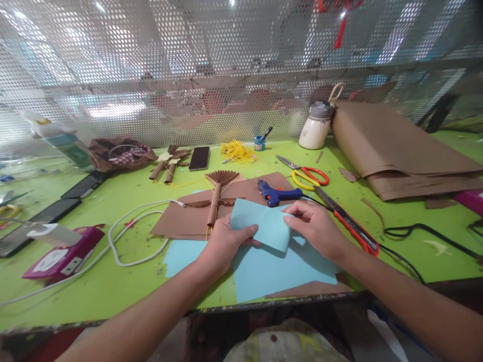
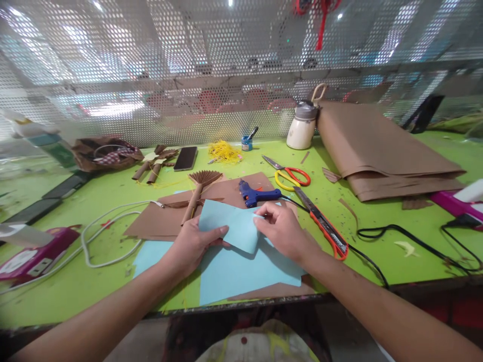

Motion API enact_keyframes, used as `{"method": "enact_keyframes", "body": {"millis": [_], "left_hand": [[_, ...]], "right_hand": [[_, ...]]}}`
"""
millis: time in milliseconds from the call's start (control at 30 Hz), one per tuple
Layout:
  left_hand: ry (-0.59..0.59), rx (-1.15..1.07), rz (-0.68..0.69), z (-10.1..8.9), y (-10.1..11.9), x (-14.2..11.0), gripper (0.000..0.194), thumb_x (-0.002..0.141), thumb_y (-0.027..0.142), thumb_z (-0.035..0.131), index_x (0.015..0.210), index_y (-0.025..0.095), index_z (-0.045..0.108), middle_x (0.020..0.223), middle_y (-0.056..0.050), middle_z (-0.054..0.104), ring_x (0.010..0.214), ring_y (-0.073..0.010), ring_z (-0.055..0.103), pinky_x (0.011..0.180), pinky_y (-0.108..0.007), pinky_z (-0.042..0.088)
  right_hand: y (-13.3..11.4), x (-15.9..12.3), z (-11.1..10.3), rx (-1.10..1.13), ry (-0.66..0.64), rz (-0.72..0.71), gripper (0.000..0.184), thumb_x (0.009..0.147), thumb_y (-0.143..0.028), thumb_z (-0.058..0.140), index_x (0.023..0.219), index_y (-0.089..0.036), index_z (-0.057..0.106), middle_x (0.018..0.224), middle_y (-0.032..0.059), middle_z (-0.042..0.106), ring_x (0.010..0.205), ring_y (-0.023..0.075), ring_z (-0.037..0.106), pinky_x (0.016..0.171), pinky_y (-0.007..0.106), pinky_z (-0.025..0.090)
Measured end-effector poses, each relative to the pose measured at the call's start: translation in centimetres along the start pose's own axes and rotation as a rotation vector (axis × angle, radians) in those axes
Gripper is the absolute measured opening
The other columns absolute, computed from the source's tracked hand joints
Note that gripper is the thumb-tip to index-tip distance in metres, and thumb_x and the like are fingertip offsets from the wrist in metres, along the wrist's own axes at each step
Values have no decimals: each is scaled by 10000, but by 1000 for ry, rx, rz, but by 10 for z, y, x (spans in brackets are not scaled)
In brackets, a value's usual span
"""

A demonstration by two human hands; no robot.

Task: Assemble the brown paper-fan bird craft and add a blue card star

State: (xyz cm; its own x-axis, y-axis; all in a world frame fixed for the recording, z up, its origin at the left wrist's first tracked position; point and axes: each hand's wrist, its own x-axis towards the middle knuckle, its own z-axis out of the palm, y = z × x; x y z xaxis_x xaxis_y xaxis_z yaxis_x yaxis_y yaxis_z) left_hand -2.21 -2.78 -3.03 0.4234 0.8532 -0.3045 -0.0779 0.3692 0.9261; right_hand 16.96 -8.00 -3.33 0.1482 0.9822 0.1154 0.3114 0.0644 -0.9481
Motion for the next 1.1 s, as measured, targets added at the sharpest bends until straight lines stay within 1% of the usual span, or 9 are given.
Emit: {"method": "enact_keyframes", "body": {"millis": [167,333,500,700,767,833,933,1033,1100], "left_hand": [[19,43,8,-3,-1,1,313,590,268,790,798,142,592,645,-48,649,501,-187,616,470,-300,507],[-17,66,10,-4,-2,0,324,639,282,758,866,137,579,684,-60,659,534,-195,629,494,-308,515],[-45,73,49,-5,-5,1,323,662,267,746,889,117,571,701,-68,664,552,-176,621,563,-324,532],[-106,-17,49,-7,-2,0,314,662,261,754,872,111,576,685,-60,653,549,-150,598,542,-284,516],[-176,-65,49,-7,1,-1,308,651,233,763,869,103,589,712,-60,652,586,-143,601,554,-264,513],[-268,-89,20,-7,2,-3,322,632,212,776,876,92,604,724,-59,646,603,-140,599,553,-257,511],[-379,-81,-39,-6,3,-4,364,604,201,791,897,76,614,712,-58,636,580,-135,588,534,-260,509],[-402,-69,-74,-5,3,-4,395,579,190,806,902,74,611,700,-51,625,557,-127,577,508,-248,501],[-420,-58,-88,-5,3,-4,412,561,180,815,904,82,609,693,-39,618,547,-120,570,495,-238,495]], "right_hand": [[2,-1,1,39,-14,-6,144,778,-297,580,697,-184,542,661,-15,539,613,129,516,596,266,433],[-2,-3,2,82,-43,27,172,783,-312,592,701,-178,521,634,-32,519,560,122,554,563,262,456],[-4,-4,2,174,-54,61,207,777,-322,633,888,-173,543,641,-35,543,529,109,540,515,241,442],[2,-1,-7,365,-92,0,269,879,-349,513,1107,-213,558,770,-1,578,604,111,545,551,246,471],[1,1,-14,314,-161,-40,312,866,-313,545,1168,-233,552,850,14,603,695,119,571,620,244,481],[-1,2,-20,229,-278,-90,375,845,-297,582,1215,-250,543,950,32,621,803,138,589,692,250,484],[-4,1,-24,111,-444,-200,320,854,-305,569,1166,-240,599,1051,60,618,894,165,593,747,268,481],[-5,-1,-23,-29,-455,-326,190,854,-281,569,994,-215,681,984,55,624,882,156,581,771,258,464],[-4,-1,-22,-63,-429,-350,149,836,-269,594,931,-205,689,929,46,628,857,147,576,769,249,458]]}}
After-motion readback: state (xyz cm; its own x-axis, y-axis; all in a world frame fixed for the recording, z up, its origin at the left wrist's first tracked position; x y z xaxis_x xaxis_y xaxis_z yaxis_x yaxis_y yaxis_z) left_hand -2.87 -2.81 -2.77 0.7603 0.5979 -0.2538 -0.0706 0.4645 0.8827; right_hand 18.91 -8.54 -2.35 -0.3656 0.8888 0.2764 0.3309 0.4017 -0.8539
